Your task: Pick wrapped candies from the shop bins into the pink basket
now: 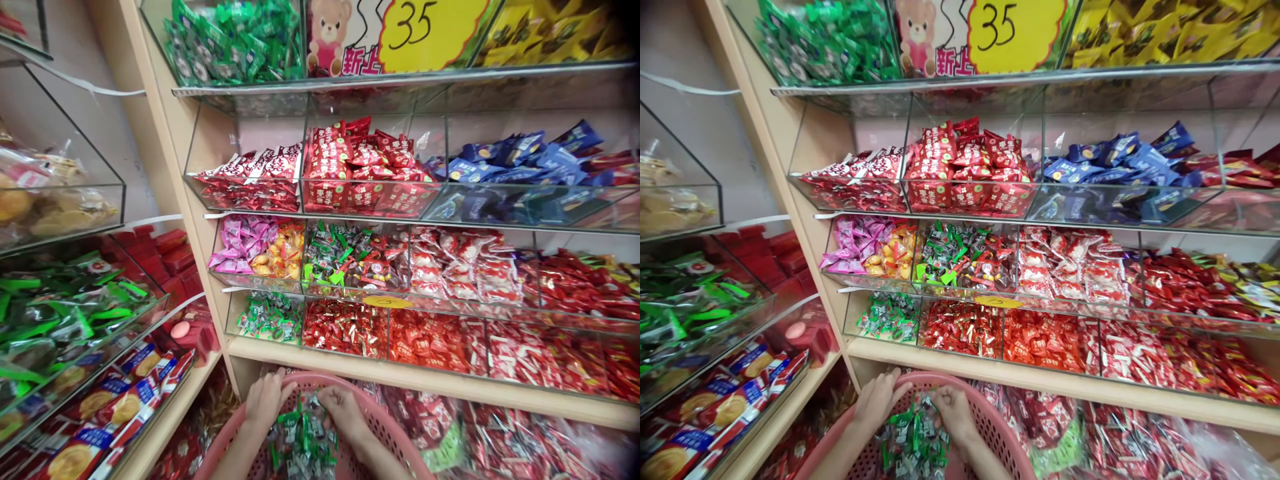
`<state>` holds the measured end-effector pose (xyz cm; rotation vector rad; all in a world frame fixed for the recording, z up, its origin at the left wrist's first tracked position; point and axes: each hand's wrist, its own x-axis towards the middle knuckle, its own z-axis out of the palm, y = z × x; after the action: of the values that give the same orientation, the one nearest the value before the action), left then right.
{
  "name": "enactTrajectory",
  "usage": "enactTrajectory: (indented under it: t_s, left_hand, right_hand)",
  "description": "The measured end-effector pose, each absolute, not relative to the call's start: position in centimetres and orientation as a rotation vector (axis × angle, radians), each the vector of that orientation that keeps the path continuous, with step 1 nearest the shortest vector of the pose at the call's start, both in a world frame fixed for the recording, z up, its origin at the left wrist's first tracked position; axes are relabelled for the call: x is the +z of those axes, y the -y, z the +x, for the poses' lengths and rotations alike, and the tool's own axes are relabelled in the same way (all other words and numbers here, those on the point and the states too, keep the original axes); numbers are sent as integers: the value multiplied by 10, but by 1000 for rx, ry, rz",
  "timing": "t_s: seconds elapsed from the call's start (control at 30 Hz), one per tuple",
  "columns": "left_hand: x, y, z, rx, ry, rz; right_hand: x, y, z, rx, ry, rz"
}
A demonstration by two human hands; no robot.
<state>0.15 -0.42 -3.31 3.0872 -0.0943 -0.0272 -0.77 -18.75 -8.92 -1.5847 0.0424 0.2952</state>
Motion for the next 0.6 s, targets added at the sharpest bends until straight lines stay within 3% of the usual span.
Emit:
enactTrajectory:
  t_s: [0.2,0.43,0.6]
  left_hand:
    - [-29,5,3,-54,85,3077]
    - [-29,5,4,-64,72,3062]
    - [-30,3,4,-53,54,3051]
  right_hand:
    - [-88,187,-10,-13,21,-2006]
    - [-78,194,-20,-81,80,-2297]
    - [-32,198,-19,-186,182,-2279]
